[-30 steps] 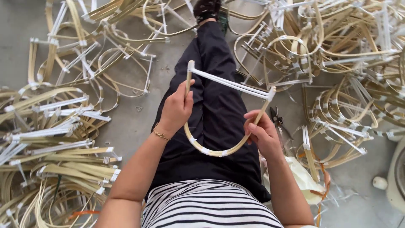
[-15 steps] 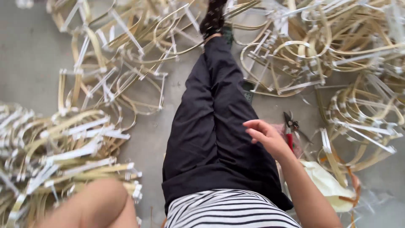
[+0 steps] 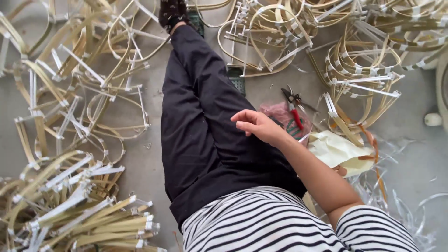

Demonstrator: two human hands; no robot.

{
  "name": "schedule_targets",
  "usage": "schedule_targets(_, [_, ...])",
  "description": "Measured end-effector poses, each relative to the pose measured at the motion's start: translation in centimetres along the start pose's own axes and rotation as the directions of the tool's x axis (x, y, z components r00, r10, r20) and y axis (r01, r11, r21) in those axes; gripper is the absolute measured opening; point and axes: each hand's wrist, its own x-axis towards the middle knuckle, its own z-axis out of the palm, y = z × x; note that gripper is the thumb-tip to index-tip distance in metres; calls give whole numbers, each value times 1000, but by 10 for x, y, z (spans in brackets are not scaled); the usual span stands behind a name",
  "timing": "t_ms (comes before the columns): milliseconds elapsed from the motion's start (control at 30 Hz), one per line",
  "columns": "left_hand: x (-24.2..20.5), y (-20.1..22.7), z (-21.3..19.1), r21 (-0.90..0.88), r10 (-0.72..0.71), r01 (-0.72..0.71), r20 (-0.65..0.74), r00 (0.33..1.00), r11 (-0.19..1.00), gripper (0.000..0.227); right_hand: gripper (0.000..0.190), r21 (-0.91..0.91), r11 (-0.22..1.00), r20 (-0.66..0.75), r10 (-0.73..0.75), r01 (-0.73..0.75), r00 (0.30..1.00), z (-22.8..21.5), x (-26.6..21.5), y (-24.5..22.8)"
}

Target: The recorder is assembling bamboo and plastic frames, fitting sticks into connectors and trimming them with pruning shears.

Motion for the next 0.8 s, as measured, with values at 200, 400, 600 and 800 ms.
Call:
schedule_targets(200, [11,-33,-19,-185,-39,52,74,996,981,37,29,18,999,-72,35,-34,997,-7,-10,-17])
schedule_targets(400, [9,-62,-18,-400,-68,90,71,995,912,39,28,34,999,-106,-30,34,994,-14,-10,-8])
schedule_targets(600, [35,-101,-16,-589,-103,136,89,991,797,42,27,70,997,-113,-7,15,994,-33,-2,1])
schedule_targets(800, [146,-135,12,-694,-50,65,42,998,717,47,22,97,995,-251,59,-35,966,-100,39,27])
